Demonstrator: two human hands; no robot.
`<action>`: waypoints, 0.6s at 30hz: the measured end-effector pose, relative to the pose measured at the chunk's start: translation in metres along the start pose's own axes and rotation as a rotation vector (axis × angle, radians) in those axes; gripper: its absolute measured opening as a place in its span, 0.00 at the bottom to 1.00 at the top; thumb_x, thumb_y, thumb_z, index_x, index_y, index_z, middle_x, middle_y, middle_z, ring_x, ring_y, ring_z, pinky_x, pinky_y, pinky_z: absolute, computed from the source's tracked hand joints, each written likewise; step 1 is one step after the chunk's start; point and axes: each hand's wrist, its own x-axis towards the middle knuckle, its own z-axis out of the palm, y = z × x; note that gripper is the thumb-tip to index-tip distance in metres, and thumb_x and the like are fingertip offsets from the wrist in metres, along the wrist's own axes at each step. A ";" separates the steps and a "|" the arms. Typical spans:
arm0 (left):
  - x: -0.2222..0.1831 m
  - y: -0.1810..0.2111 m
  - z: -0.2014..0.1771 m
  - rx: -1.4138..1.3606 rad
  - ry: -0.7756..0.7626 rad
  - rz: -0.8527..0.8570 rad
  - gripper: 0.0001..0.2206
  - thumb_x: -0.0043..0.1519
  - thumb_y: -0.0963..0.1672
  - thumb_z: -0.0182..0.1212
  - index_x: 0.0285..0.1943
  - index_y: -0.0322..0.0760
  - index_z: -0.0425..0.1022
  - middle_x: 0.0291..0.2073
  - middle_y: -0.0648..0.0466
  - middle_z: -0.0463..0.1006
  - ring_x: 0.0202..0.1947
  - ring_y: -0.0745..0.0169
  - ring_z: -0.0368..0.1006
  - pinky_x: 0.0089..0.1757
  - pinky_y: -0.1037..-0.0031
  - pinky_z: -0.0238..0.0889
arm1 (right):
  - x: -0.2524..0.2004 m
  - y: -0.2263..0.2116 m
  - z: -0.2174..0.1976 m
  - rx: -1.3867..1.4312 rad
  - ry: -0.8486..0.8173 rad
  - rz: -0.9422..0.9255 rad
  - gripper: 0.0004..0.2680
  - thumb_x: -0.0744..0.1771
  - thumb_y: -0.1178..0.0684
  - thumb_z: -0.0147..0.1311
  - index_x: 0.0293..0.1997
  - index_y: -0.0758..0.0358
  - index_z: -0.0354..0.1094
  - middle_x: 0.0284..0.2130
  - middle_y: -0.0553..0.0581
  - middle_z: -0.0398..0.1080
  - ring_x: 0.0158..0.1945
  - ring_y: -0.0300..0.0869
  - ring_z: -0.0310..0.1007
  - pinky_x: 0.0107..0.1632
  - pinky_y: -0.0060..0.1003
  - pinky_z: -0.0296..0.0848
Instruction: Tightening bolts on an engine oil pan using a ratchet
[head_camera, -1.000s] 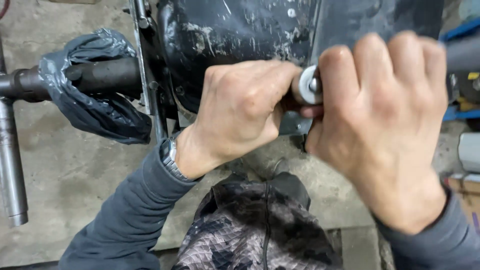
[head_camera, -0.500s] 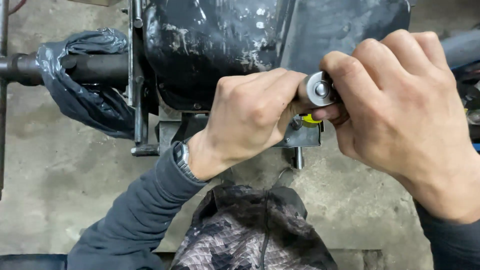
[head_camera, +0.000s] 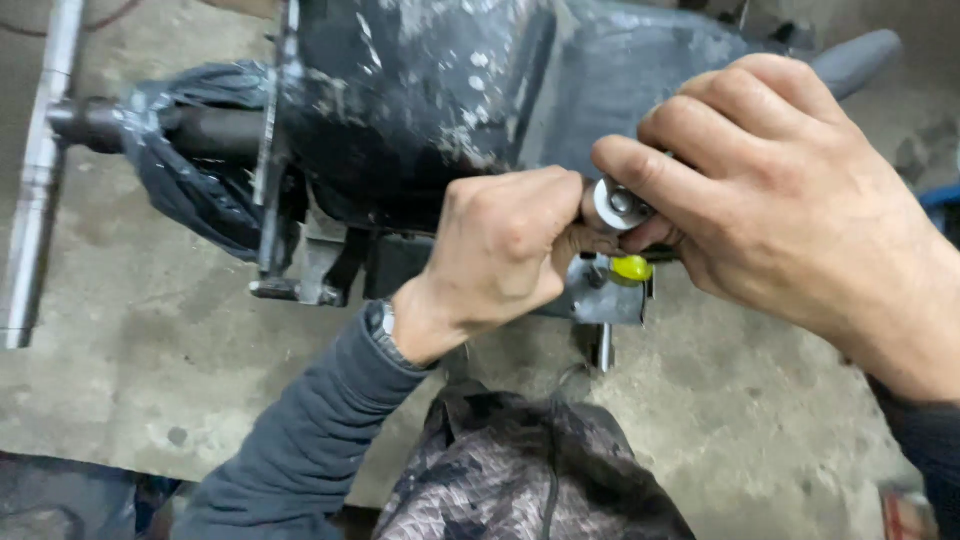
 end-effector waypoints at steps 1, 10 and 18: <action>-0.002 -0.005 0.004 -0.001 0.015 -0.010 0.08 0.61 0.40 0.59 0.32 0.37 0.63 0.24 0.52 0.68 0.24 0.48 0.68 0.28 0.61 0.56 | 0.006 0.005 0.000 0.068 -0.013 -0.049 0.12 0.69 0.49 0.49 0.59 0.49 0.64 0.45 0.48 0.68 0.50 0.44 0.68 0.59 0.39 0.67; 0.002 -0.016 0.010 0.001 -0.082 -0.019 0.06 0.55 0.38 0.55 0.32 0.37 0.62 0.24 0.52 0.70 0.27 0.46 0.67 0.27 0.56 0.57 | -0.006 -0.040 0.011 -0.072 0.023 0.160 0.07 0.70 0.52 0.47 0.52 0.55 0.67 0.29 0.48 0.61 0.35 0.43 0.65 0.52 0.38 0.67; 0.006 -0.023 0.017 -0.087 -0.130 -0.036 0.02 0.59 0.39 0.53 0.36 0.38 0.66 0.24 0.51 0.73 0.28 0.47 0.69 0.28 0.56 0.59 | -0.015 -0.033 0.013 -0.036 -0.236 0.386 0.18 0.59 0.52 0.52 0.55 0.50 0.64 0.28 0.45 0.62 0.33 0.42 0.65 0.42 0.34 0.70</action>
